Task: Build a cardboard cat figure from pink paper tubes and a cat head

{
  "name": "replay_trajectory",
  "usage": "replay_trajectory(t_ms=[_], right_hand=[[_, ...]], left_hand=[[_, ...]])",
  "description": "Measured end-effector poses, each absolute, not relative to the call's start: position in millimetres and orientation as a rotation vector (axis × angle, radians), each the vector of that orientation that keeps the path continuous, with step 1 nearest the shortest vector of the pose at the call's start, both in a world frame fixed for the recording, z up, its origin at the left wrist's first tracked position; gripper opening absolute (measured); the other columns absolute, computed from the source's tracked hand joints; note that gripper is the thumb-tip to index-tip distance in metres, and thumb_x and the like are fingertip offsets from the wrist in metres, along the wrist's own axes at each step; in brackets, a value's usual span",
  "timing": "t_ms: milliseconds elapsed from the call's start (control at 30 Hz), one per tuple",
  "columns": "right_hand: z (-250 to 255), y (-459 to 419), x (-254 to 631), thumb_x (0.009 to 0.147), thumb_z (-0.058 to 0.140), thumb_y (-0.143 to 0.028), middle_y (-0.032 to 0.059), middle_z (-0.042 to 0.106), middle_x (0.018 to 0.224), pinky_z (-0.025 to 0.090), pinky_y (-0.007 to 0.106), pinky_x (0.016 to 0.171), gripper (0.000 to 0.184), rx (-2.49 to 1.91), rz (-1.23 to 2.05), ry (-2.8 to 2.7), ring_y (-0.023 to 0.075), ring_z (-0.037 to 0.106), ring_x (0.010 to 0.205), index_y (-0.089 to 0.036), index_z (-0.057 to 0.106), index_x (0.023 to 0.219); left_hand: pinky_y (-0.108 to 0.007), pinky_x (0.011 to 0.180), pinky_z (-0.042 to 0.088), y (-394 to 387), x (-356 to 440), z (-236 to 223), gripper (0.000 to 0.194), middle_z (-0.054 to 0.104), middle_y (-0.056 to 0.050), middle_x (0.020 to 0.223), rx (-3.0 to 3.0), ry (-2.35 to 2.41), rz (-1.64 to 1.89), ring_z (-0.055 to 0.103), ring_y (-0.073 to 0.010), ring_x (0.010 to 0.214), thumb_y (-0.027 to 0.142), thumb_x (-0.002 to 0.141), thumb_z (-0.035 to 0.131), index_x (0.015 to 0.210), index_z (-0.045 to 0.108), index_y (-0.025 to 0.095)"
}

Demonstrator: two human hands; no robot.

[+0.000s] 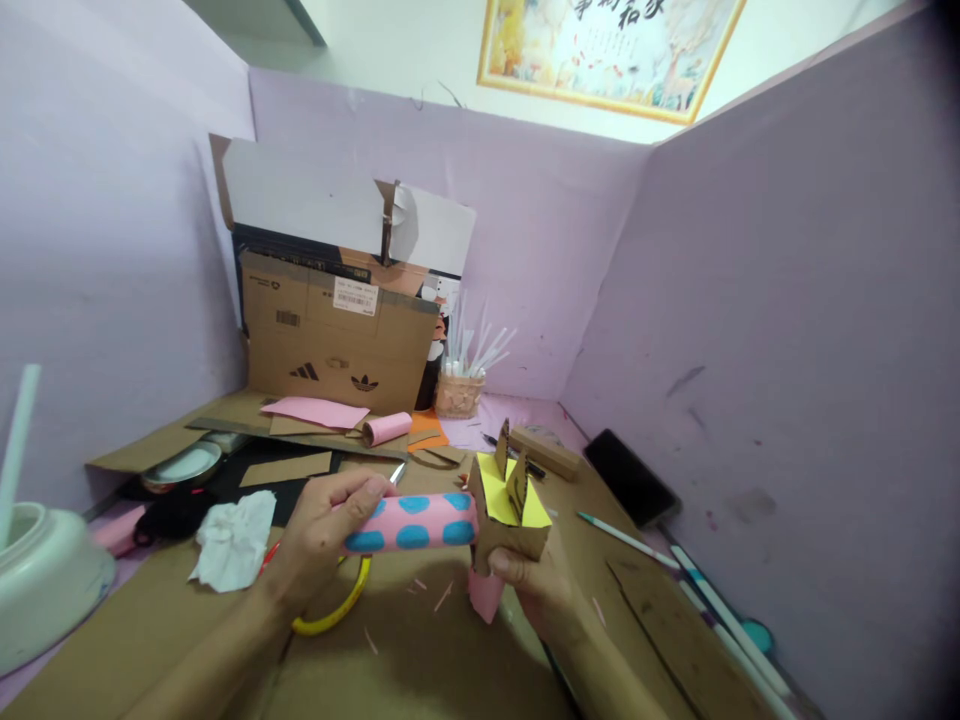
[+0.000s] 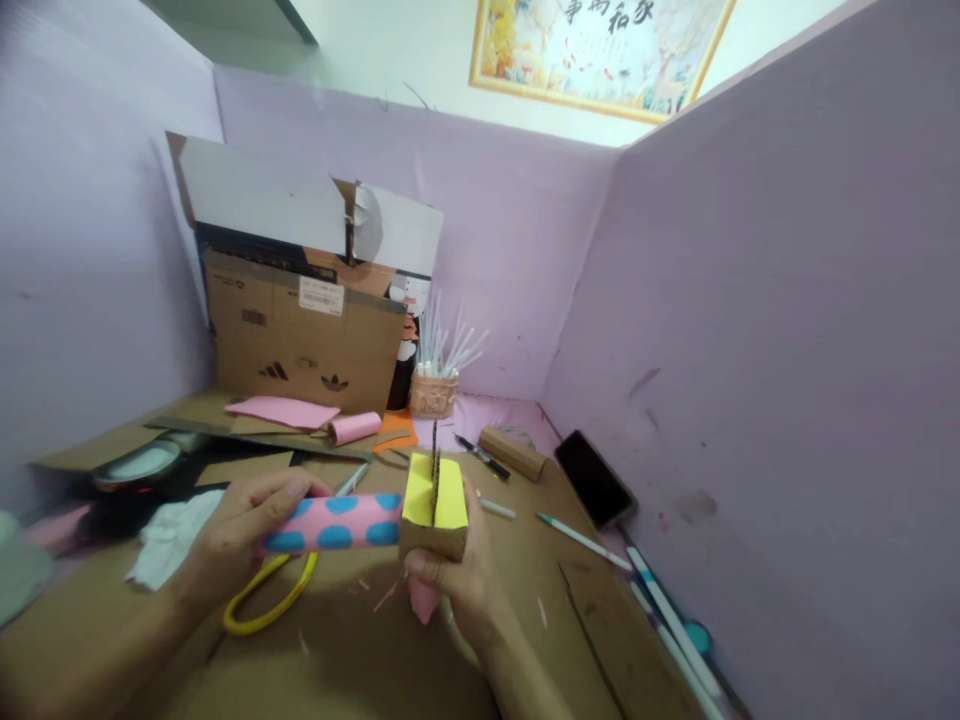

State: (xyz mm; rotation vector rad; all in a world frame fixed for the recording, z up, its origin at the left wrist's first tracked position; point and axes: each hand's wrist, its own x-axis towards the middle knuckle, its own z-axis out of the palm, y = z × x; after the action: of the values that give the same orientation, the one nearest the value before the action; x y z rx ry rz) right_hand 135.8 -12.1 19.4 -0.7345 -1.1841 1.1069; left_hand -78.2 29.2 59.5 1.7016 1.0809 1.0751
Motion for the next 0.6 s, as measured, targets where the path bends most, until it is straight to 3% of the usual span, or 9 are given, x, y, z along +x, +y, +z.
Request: replay_trajectory(t_ms=[167,333,500,600], right_hand=[[18.0,-11.3,134.2,0.051,0.081,-0.043,0.0048,0.065,0.074,0.045,0.036,0.059,0.040,-0.737,1.124,-1.129,0.0234,0.057,0.066,-0.022,0.066,0.081],[20.4,-12.0,136.0,0.056,0.078,-0.046,0.0016,0.058,0.054,0.045,0.036,0.058,0.029,-0.717,1.099,-1.206,0.0220,0.054,0.059,-0.023,0.063,0.064],[16.0,-10.8,137.9,0.057,0.079,-0.042,0.0018,0.060,0.059,0.045,0.034,0.054,0.028,-0.713,1.163,-1.186,0.0210,0.055,0.058,-0.023,0.064,0.070],[12.5,-10.1,137.8,0.052,0.081,-0.036,0.0016,0.064,0.068,0.046,0.033,0.058,0.040,-0.709,1.193,-1.107,0.0218,0.057,0.064,-0.024,0.063,0.086]], left_hand=[[-0.023,0.043,0.029,29.2,-78.6,59.4,0.042,0.052,0.000,0.056,1.690,1.079,1.069,0.041,-0.0132,0.051,0.053,0.076,0.048,0.067,0.064,0.016],[-0.023,0.043,0.028,29.5,-77.9,60.1,0.041,0.051,0.000,0.055,1.684,1.079,1.062,0.041,-0.0130,0.051,0.053,0.076,0.048,0.067,0.063,0.016],[-0.023,0.043,0.029,29.7,-78.2,59.7,0.042,0.053,-0.001,0.058,1.688,1.077,1.056,0.042,-0.0133,0.052,0.054,0.076,0.048,0.068,0.064,0.016],[-0.023,0.042,0.029,29.7,-78.8,59.2,0.044,0.052,0.000,0.058,1.690,1.097,1.060,0.041,-0.0130,0.051,0.056,0.076,0.049,0.070,0.065,0.015]])
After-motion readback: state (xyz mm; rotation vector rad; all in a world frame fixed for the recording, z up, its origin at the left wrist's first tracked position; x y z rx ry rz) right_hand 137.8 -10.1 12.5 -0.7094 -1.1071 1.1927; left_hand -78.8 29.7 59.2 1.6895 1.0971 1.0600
